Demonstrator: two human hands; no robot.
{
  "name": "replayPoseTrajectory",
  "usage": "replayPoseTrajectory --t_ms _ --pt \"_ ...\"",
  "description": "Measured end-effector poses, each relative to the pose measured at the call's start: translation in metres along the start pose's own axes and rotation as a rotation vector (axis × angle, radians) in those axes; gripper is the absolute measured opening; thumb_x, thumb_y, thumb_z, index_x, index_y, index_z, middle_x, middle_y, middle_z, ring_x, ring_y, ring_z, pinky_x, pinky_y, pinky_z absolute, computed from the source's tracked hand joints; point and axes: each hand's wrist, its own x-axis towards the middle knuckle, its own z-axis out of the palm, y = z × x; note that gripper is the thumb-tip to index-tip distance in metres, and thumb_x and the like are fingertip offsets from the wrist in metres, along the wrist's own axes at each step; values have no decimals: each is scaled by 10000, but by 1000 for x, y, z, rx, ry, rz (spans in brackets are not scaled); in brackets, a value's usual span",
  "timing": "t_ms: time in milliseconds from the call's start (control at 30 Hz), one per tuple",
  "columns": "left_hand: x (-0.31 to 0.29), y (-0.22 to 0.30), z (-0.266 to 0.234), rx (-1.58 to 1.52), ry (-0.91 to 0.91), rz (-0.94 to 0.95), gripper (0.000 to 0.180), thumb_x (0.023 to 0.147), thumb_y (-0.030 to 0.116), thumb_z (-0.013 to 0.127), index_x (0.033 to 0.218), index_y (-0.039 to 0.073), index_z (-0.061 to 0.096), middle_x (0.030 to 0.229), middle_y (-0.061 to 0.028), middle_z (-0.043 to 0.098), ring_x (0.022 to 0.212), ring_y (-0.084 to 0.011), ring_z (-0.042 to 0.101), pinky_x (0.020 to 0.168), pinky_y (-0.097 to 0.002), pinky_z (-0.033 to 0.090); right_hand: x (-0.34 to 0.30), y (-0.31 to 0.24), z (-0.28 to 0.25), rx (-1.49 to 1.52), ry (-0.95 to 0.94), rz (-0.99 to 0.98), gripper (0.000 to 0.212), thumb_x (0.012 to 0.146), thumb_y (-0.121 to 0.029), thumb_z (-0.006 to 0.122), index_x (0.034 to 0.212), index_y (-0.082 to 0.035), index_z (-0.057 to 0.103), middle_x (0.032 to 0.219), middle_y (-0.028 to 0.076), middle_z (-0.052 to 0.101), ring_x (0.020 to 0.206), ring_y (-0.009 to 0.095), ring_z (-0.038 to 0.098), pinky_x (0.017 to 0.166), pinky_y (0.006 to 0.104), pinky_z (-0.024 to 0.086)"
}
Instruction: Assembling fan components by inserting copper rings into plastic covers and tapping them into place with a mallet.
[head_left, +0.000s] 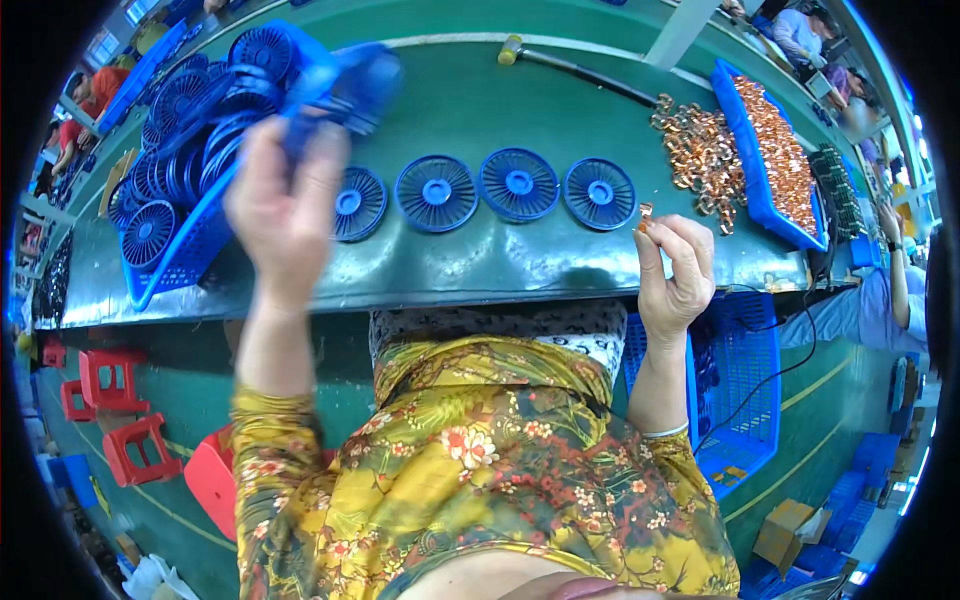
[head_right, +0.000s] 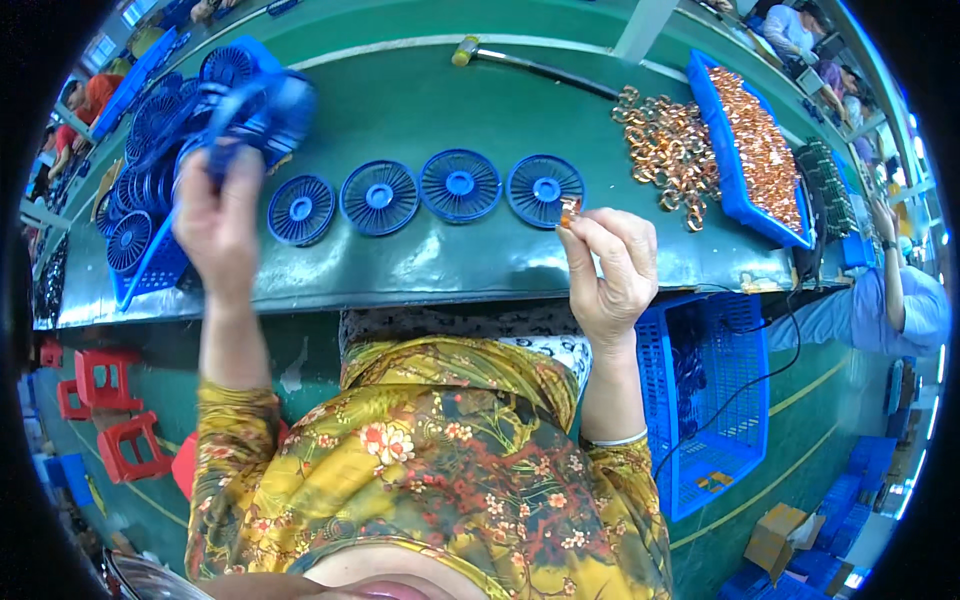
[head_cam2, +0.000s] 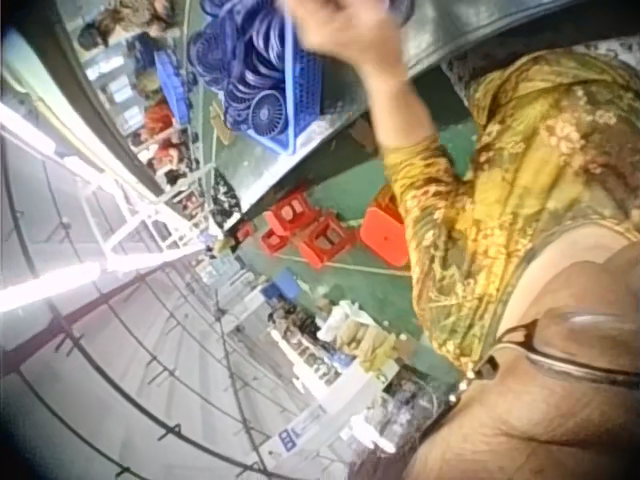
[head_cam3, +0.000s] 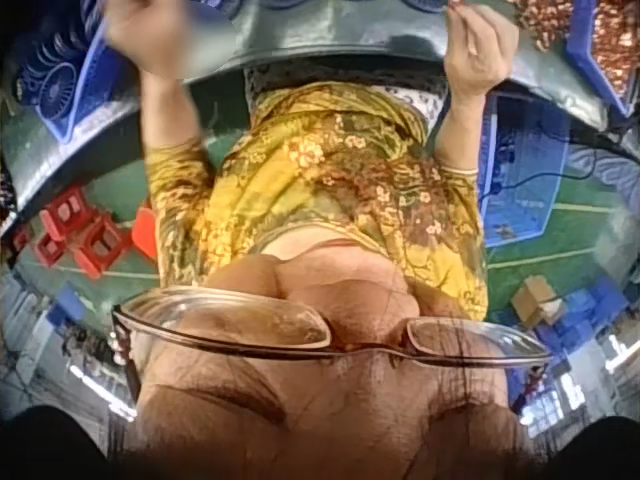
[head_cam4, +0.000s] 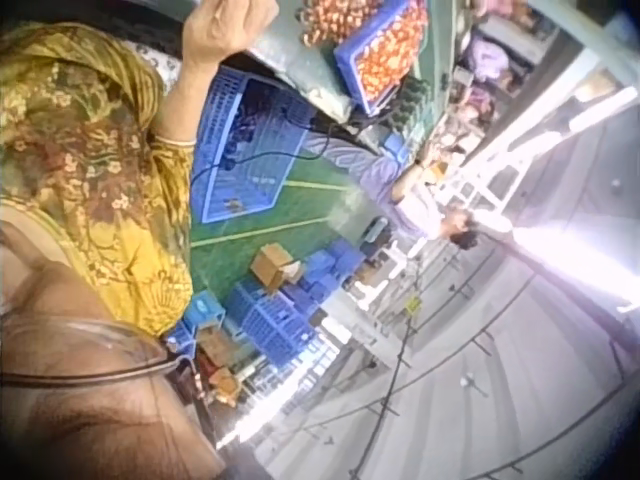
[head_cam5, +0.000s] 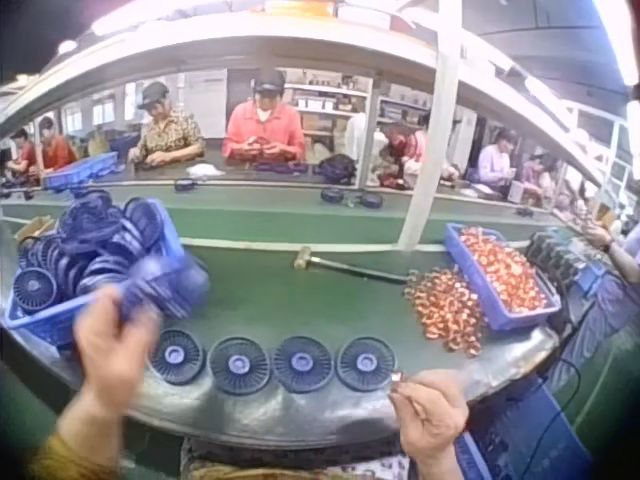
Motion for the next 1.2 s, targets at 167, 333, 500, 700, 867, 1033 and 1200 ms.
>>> replayPoseTrajectory --t_ms 167,333,500,700,867,1033,1200 --pt "-69 45 52 -938 -244 -590 135 953 121 530 1053 30 537 961 -6 568 862 -61 515 790 -231 445 5 -32 9 126 -90 -160 239 663 -30 780 860 -59 647 826 69 626 743 233 586 664 327 483" --pt "-88 51 59 -925 -382 -774 272 995 258 459 1113 16 500 957 -2 545 873 -49 485 797 -215 426 7 -51 21 181 -148 -262 275 598 -31 787 833 -68 650 807 48 619 705 220 579 616 307 487" --pt "-98 47 60 -792 -348 -629 280 987 228 464 1170 16 454 980 -24 530 884 -69 476 782 -235 422 3 -57 35 153 -252 -234 222 638 -50 755 819 -60 626 810 47 600 734 230 577 628 328 483" --pt "-108 41 62 -485 -355 -409 344 942 146 508 1227 15 364 850 -136 619 740 -228 631 657 -341 490 0 -65 47 153 -385 -81 171 678 -20 697 802 -44 583 779 69 576 719 249 557 618 343 464" --pt "-106 41 60 -401 -429 -443 362 943 147 504 1249 19 360 910 -175 629 823 -302 655 702 -368 504 -3 -61 50 182 -441 -45 170 690 -28 693 821 -38 585 806 82 576 759 264 557 648 359 456" --pt "-106 31 58 -813 -478 -694 392 960 181 514 1274 7 355 1081 -84 572 974 -126 550 849 -284 456 -10 -70 47 97 -300 49 339 684 -124 753 993 -28 648 968 84 640 967 263 586 849 402 425" --pt "-83 49 25 -1120 -800 -892 494 924 203 595 1284 -10 333 1123 -97 529 1021 -108 526 881 -281 456 0 -74 15 143 -499 -180 310 696 -177 752 976 -59 693 1138 40 646 1163 258 546 1004 464 357"
